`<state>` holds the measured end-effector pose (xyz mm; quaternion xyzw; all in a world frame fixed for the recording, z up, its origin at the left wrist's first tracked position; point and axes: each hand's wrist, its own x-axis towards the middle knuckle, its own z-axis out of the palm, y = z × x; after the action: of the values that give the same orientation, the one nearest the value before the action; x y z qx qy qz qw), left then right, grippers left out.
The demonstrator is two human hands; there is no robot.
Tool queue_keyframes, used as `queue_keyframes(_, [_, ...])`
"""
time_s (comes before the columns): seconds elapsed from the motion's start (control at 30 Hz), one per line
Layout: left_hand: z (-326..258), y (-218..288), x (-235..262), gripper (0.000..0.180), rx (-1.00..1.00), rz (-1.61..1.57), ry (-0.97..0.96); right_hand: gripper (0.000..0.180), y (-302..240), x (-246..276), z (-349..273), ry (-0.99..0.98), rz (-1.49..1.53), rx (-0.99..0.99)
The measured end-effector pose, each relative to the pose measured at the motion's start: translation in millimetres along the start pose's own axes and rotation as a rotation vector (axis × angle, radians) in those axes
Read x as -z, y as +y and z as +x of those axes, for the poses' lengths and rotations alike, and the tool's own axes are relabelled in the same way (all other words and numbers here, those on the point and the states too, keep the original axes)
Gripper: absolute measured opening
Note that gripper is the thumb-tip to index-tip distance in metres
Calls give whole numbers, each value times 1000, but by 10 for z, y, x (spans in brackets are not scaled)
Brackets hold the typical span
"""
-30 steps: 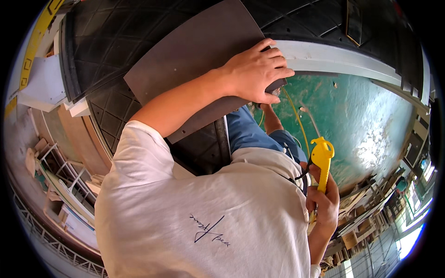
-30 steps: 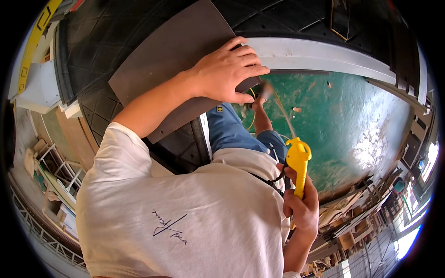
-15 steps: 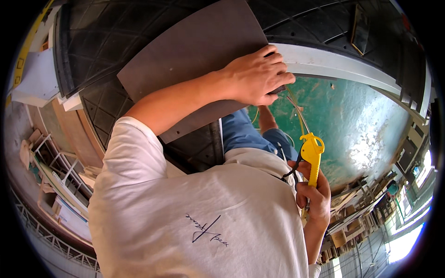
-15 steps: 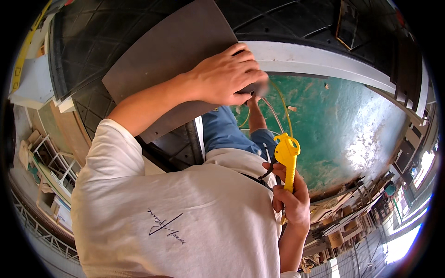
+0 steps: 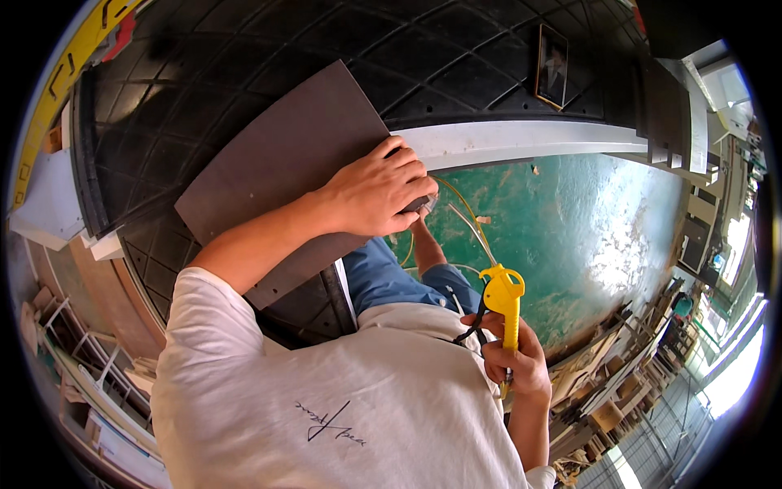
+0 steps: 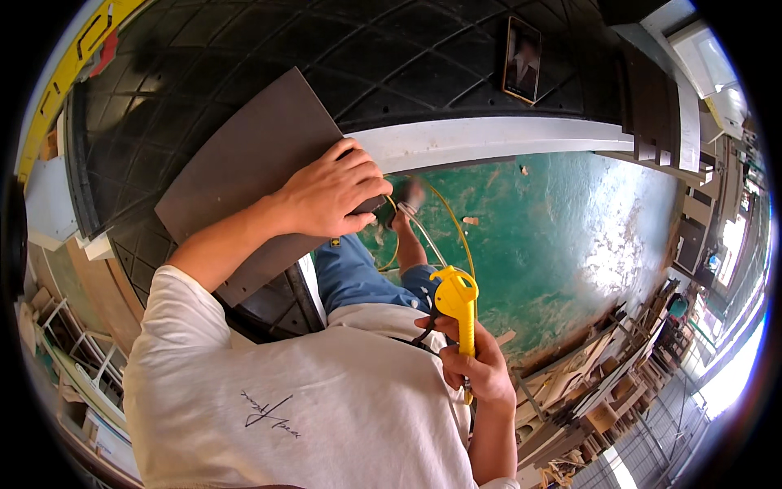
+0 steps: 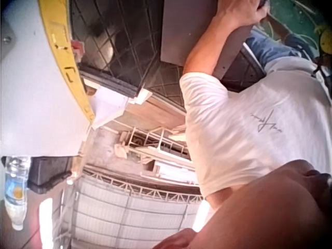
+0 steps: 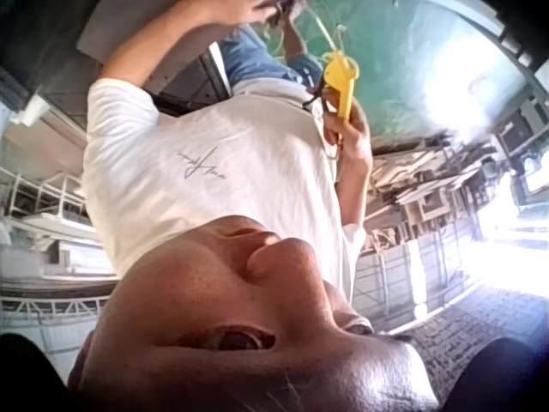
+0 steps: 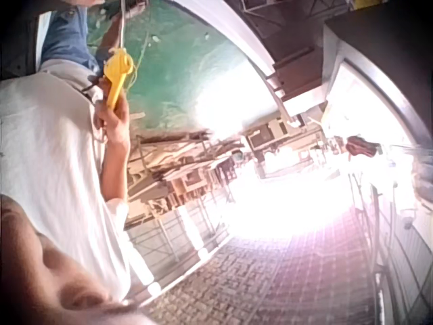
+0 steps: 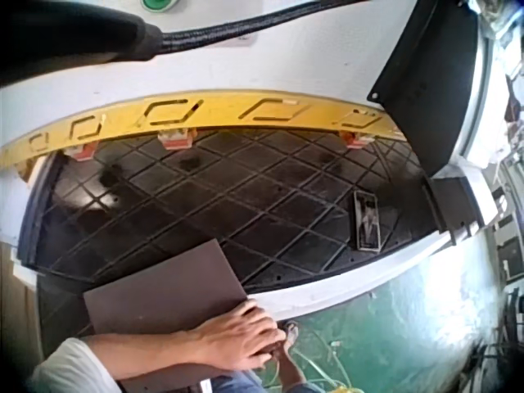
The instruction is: The person scans a rectangular grey material with a yellow handheld scanner, then uses a small metal tool to scrape the surface. The person repeats this process on multiple similar materials, occasionally interacting with a nearby control screen.
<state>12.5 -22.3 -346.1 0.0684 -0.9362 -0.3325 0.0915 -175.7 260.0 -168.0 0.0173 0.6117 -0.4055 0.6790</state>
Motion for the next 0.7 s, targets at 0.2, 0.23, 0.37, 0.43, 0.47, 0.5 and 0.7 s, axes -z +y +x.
queue_keyframes(0.2, [-24,-13,-10,58,-27,39,106,54,49,8,1,4,-47,-8])
queue_keyframes(0.23, [-32,-10,-16,58,-24,41,111,54,58,7,4,11,-50,-4])
queue_keyframes(0.37, [-15,-29,-56,57,-19,51,96,54,14,-75,16,8,-42,-13])
queue_keyframes(0.43, [-5,-8,-73,56,-24,64,86,53,38,-62,27,-13,-45,-11])
queue_keyframes(0.47, [-2,-16,-69,54,-28,56,85,52,9,-87,29,-15,-24,-19])
queue_keyframes(0.5, [0,-19,-66,51,-33,47,83,54,-7,-96,22,-22,-33,-27])
queue_keyframes(0.7, [-3,12,-18,43,-28,25,61,59,68,-8,11,-126,77,-52])
